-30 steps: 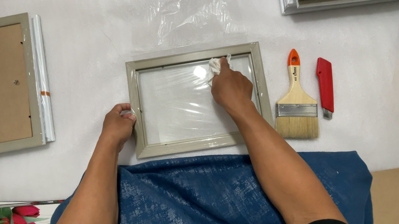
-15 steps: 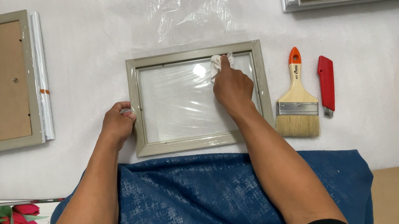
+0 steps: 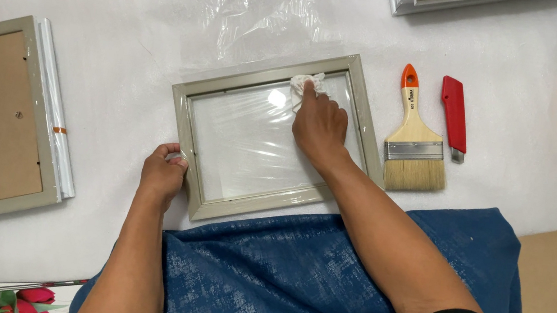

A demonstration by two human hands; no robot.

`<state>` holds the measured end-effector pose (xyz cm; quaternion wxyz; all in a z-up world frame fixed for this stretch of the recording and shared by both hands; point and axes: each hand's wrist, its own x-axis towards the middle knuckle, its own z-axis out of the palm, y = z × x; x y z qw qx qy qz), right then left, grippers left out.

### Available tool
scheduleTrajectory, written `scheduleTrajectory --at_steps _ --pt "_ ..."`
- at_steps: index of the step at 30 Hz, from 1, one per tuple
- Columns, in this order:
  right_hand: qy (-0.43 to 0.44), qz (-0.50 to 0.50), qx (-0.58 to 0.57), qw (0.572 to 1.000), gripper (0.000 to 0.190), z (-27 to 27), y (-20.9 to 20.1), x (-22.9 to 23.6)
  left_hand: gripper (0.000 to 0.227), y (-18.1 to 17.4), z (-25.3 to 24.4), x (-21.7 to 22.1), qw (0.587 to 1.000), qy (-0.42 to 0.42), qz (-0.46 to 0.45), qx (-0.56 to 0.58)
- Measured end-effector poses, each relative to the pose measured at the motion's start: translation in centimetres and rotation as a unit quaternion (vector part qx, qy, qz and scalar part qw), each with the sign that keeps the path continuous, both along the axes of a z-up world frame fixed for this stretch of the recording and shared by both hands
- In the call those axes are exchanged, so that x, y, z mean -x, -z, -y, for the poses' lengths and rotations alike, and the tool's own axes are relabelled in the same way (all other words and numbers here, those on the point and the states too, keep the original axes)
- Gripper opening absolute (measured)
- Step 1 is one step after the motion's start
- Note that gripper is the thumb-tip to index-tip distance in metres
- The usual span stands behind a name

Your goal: Unpacking and cleaning a picture frame by removing the backing, cutting off protective plastic, and wiping the glass.

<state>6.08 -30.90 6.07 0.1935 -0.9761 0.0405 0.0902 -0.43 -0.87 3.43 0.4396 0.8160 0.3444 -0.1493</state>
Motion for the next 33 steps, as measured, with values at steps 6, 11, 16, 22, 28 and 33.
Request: scheduleTrajectory --at_steps 6,11,16,22,28,33 --pt "0.013 -0.049 -0.04 0.998 0.058 0.6 -0.7 -0.7 0.037 0.1 0.0 -0.2 1.0 0.003 -0.003 -0.008" --pt "0.009 -0.06 -0.036 0.997 0.058 0.6 -0.3 -1.1 0.037 0.7 -0.2 -0.1 1.0 0.008 -0.004 -0.011" --pt "0.0 -0.05 -0.034 0.998 0.056 -0.5 -0.7 -1.3 0.038 1.8 -0.6 -0.3 1.0 0.012 -0.012 -0.017" --pt "-0.017 -0.058 -0.043 0.997 0.054 -2.4 -1.0 -1.0 0.037 2.1 -0.8 -0.4 0.999 0.03 -0.03 -0.033" --pt "-0.044 -0.026 -0.061 0.997 0.049 -5.7 -0.4 -1.1 0.037 0.9 -0.5 -0.3 0.998 0.038 -0.031 -0.029" --pt "-0.062 0.002 -0.056 0.996 0.048 -8.2 0.6 -1.2 0.037 1.7 -0.6 -0.6 0.997 0.049 -0.039 -0.037"
